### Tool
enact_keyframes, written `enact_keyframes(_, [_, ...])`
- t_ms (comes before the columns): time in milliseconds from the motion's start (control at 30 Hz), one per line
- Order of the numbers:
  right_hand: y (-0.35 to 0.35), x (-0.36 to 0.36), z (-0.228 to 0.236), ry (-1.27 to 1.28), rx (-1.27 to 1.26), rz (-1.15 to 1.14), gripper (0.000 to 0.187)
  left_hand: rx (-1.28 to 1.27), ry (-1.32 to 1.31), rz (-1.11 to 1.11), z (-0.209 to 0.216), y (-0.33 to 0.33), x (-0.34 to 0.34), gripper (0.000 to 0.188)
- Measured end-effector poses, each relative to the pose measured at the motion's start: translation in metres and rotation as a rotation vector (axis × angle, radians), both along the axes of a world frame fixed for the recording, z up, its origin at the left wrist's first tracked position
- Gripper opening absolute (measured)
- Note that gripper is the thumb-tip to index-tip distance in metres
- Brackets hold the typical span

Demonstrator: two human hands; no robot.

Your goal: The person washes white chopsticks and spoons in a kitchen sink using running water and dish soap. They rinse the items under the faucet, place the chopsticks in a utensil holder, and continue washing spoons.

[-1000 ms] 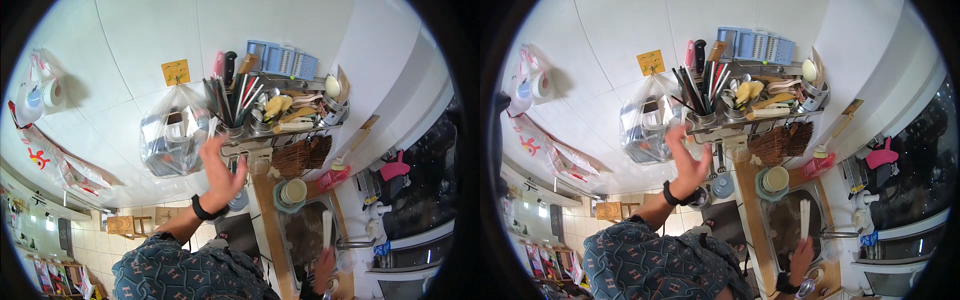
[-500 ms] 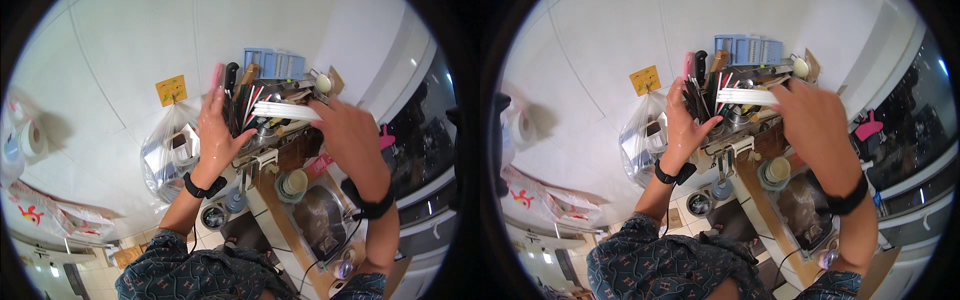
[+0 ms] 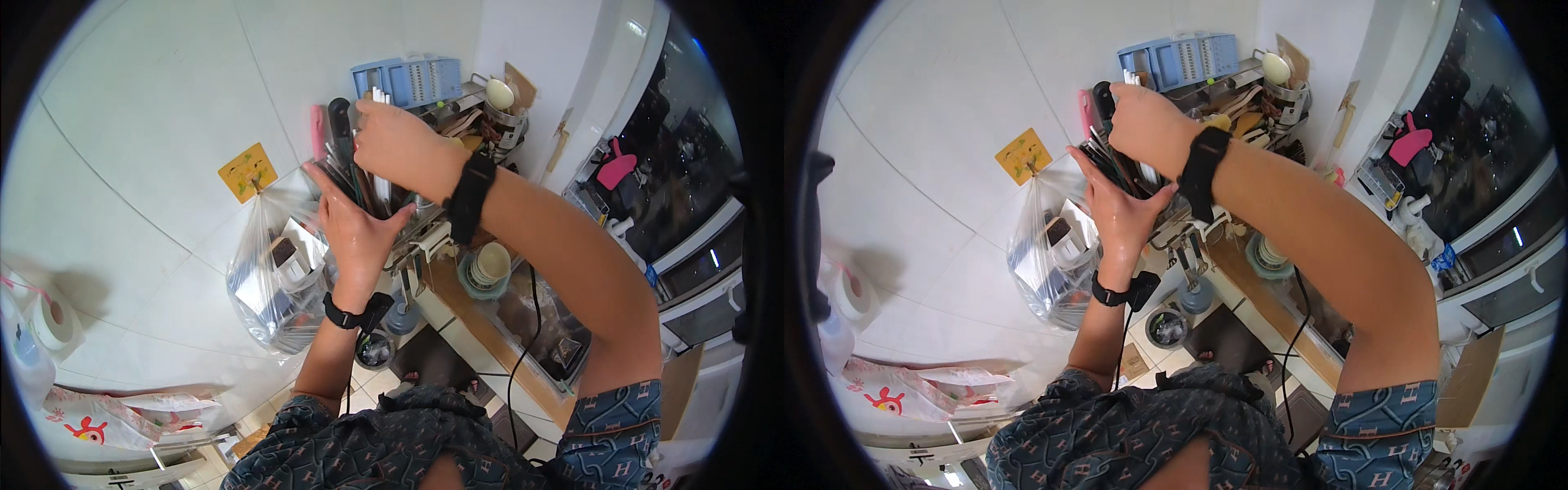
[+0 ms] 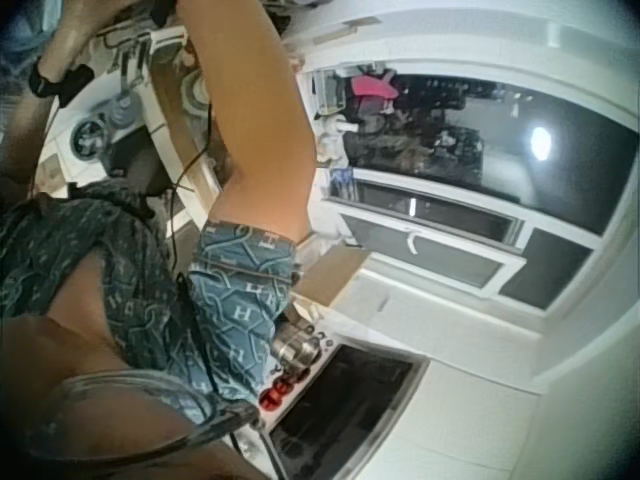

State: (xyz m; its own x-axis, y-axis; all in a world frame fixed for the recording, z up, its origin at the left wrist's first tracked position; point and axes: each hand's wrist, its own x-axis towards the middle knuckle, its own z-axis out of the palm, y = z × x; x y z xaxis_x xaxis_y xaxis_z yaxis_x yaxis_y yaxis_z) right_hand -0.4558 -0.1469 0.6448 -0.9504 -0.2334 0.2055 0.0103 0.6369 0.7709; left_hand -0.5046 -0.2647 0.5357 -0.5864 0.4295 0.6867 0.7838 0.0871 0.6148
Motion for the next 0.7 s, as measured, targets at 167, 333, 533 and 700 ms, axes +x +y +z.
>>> enact_keyframes(167, [0.003, 0.007, 0.009, 0.041, -0.117, 0.108, 0.007, 0.036, 0.106, 0.070, 0.004, 0.022, -0.003, 0.141])
enact_keyframes(333, [0.007, 0.051, 0.062, 0.372, -0.359, 0.314, 0.009, 0.008, 0.067, 0.119, 0.012, 0.034, -0.006, 0.129])
enact_keyframes(533, [-0.006, 0.177, 0.024, 0.549, -0.636, 0.116, 0.017, 0.065, 0.130, 0.168, 0.010, 0.052, -0.008, 0.123])
enact_keyframes(700, [-0.011, 0.295, -0.073, 0.723, -1.047, -0.315, 0.023, 0.050, 0.285, 0.253, -0.002, 0.049, -0.031, 0.108])
